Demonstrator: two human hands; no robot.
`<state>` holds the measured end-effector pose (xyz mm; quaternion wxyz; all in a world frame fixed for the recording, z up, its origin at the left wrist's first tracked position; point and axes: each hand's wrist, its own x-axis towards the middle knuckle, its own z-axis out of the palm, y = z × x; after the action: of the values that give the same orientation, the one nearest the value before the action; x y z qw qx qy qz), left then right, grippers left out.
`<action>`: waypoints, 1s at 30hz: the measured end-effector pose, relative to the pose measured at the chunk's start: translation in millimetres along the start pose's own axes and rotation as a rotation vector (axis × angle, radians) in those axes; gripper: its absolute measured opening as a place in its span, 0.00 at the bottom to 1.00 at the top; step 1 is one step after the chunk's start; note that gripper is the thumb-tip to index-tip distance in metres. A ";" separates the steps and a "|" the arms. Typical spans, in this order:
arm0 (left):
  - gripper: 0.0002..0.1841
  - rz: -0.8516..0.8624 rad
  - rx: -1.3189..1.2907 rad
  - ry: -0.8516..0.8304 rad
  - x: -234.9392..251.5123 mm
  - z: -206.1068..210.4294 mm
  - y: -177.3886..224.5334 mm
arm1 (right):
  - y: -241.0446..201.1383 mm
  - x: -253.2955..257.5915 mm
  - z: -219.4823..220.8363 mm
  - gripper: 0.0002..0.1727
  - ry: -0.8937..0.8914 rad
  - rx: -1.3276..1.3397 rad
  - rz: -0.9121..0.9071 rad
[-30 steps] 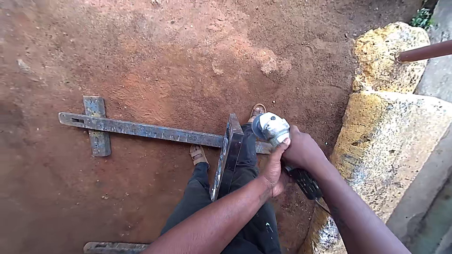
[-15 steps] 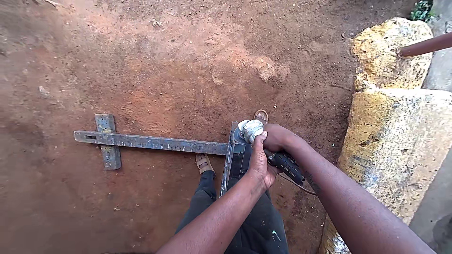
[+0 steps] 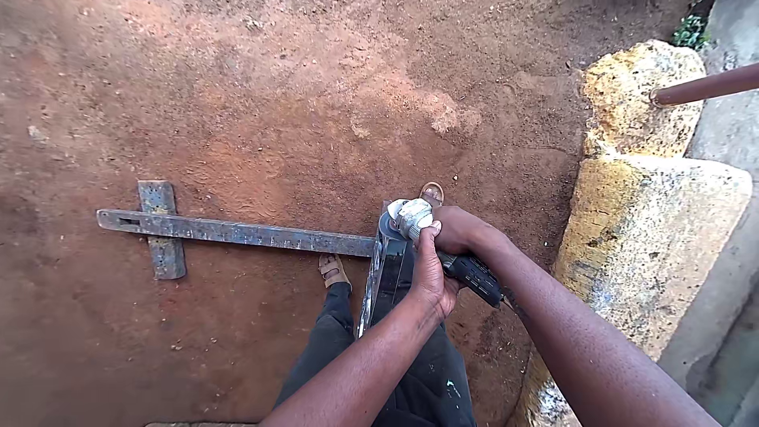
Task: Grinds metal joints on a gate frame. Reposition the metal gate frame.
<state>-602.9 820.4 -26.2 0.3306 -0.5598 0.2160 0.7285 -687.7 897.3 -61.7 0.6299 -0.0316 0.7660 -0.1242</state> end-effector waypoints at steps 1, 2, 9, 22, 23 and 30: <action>0.29 0.003 0.010 0.003 -3.2 0.7 -0.1 | 0.2 -1.3 -1.0 0.21 -0.007 0.004 -0.019; 0.30 -0.008 0.019 0.000 -4.5 1.0 -0.1 | 1.1 -2.4 -1.0 0.21 -0.008 0.012 -0.031; 0.29 -0.044 0.031 -0.007 3.7 5.8 -16.0 | 20.8 -7.0 7.6 0.23 0.018 0.036 0.023; 0.29 -0.006 0.071 -0.013 11.5 -3.4 -7.2 | 16.5 8.7 14.0 0.21 0.084 0.048 -0.025; 0.30 -0.010 0.116 -0.018 8.5 -5.6 -8.6 | 21.1 4.5 19.7 0.23 0.131 0.092 -0.035; 0.33 0.145 1.043 -0.359 -26.4 -81.4 -6.2 | 69.0 -76.3 86.3 0.34 0.475 0.946 0.122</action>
<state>-539.5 762.5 -23.4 0.5446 -0.1729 0.5262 0.6298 -580.7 966.7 -19.7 0.3908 0.3293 0.7482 -0.4231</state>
